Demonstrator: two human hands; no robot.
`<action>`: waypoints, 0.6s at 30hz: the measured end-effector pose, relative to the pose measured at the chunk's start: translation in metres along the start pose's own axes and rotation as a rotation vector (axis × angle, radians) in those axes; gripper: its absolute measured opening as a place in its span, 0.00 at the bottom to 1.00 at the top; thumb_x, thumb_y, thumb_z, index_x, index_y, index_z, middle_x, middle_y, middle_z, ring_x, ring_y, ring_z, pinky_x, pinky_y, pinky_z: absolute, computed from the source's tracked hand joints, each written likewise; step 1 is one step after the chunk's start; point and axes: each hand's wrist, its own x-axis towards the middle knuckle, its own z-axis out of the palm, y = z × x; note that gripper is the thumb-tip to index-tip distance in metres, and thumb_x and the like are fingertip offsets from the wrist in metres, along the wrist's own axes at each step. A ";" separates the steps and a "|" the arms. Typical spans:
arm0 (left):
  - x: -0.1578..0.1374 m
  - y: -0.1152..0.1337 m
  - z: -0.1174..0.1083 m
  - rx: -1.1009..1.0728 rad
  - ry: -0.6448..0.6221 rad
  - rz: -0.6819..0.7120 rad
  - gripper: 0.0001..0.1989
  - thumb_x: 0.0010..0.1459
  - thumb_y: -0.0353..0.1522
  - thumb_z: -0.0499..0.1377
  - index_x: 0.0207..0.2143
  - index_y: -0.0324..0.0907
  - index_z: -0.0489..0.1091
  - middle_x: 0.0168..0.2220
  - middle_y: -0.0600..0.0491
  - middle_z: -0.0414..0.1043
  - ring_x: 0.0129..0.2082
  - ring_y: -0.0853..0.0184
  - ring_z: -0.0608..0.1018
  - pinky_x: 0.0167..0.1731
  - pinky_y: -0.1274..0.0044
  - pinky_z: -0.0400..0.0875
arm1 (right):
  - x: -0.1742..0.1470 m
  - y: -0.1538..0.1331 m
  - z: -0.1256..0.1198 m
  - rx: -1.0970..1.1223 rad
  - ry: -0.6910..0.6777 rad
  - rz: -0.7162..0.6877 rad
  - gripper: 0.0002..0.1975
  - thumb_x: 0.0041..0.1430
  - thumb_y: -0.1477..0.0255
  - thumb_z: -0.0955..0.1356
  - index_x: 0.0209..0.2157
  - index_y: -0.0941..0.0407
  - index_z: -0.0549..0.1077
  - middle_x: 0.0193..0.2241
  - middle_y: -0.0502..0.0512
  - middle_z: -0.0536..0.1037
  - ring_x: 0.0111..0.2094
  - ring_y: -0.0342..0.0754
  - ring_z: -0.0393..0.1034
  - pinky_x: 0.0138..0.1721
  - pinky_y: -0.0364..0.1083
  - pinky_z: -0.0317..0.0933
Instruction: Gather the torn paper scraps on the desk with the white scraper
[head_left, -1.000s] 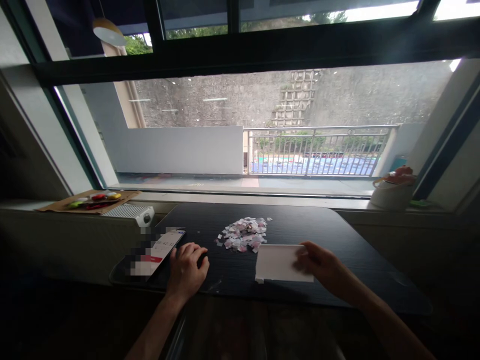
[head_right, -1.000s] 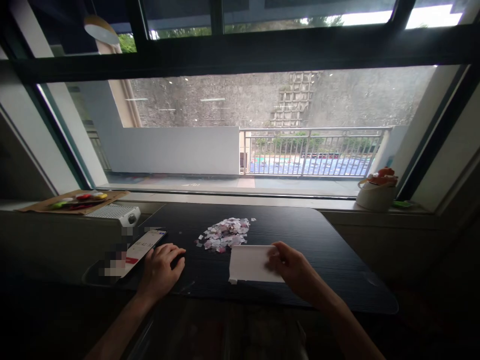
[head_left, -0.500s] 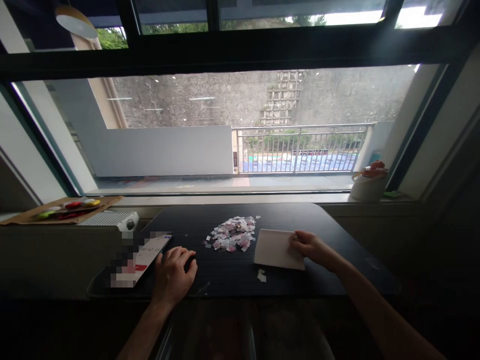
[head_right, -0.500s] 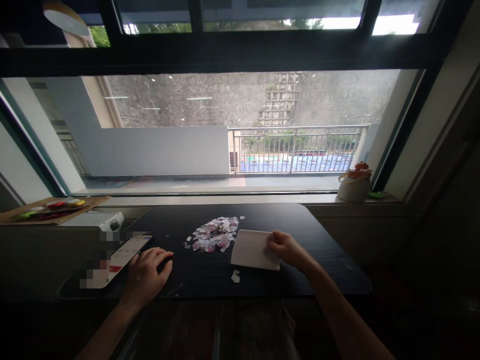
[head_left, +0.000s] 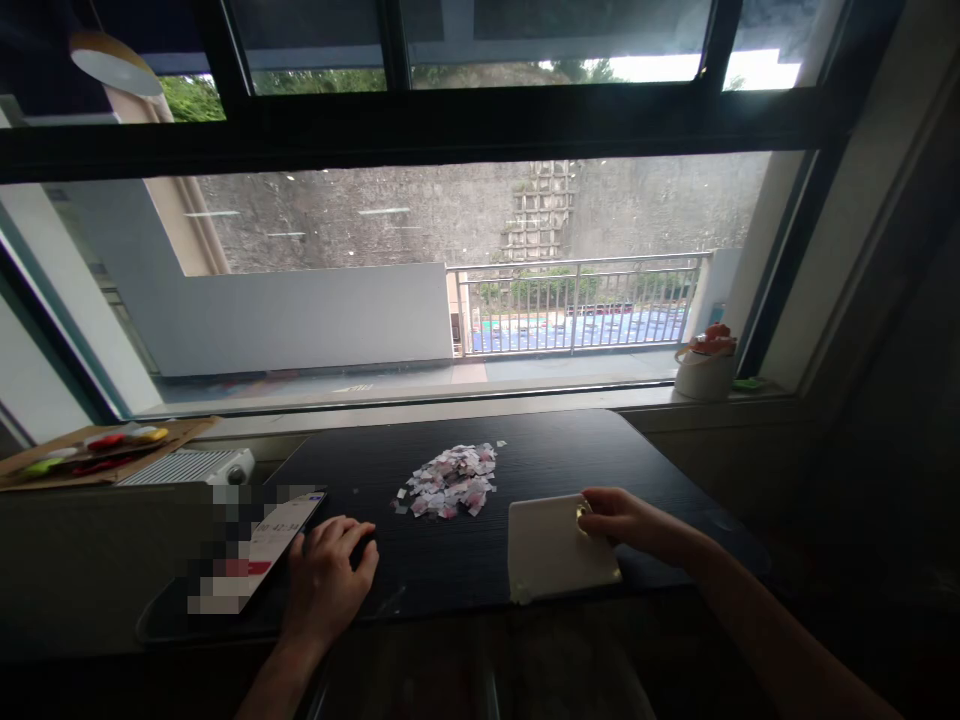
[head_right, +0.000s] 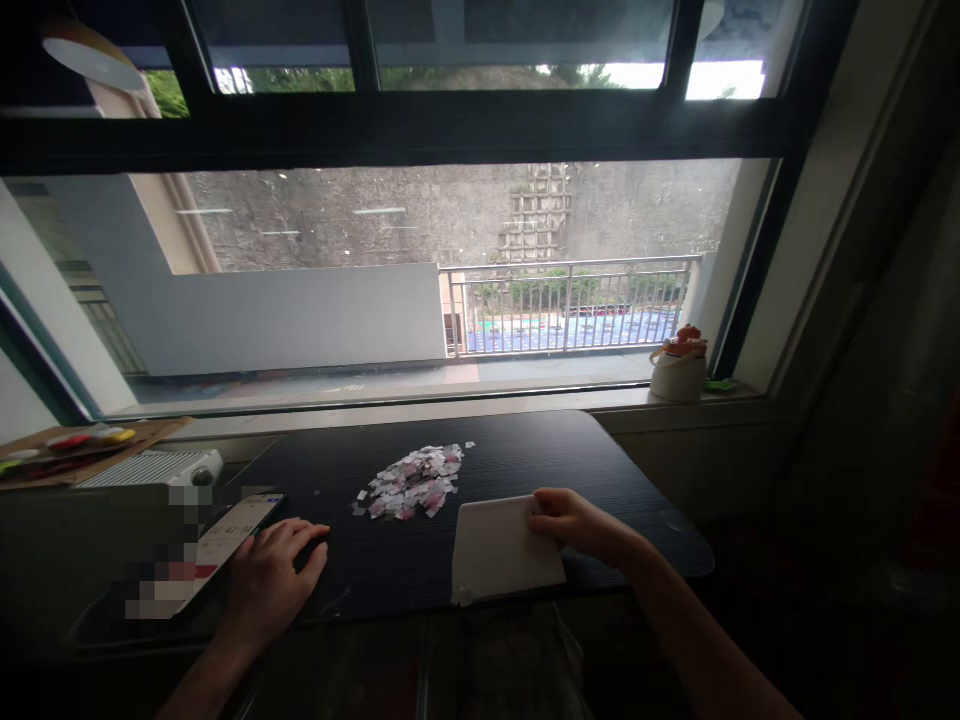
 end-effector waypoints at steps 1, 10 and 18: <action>0.000 0.000 0.000 -0.001 0.000 0.002 0.12 0.52 0.36 0.51 0.33 0.46 0.73 0.37 0.50 0.75 0.43 0.58 0.73 0.45 0.63 0.60 | -0.004 -0.001 -0.002 -0.006 0.004 -0.011 0.14 0.44 0.61 0.71 0.26 0.57 0.67 0.24 0.47 0.72 0.26 0.43 0.66 0.27 0.41 0.58; 0.000 0.002 -0.001 -0.021 -0.020 -0.012 0.12 0.52 0.35 0.51 0.33 0.45 0.74 0.37 0.49 0.75 0.44 0.56 0.73 0.47 0.60 0.58 | -0.006 -0.007 -0.002 -0.199 0.270 -0.277 0.12 0.52 0.62 0.66 0.27 0.56 0.66 0.21 0.47 0.69 0.25 0.44 0.67 0.26 0.43 0.58; -0.001 0.006 0.000 -0.047 -0.045 -0.048 0.11 0.52 0.33 0.52 0.34 0.46 0.73 0.38 0.50 0.74 0.45 0.57 0.72 0.49 0.59 0.57 | 0.039 0.002 0.037 -0.299 0.467 -0.320 0.09 0.56 0.64 0.62 0.32 0.55 0.67 0.26 0.52 0.75 0.28 0.48 0.71 0.26 0.45 0.61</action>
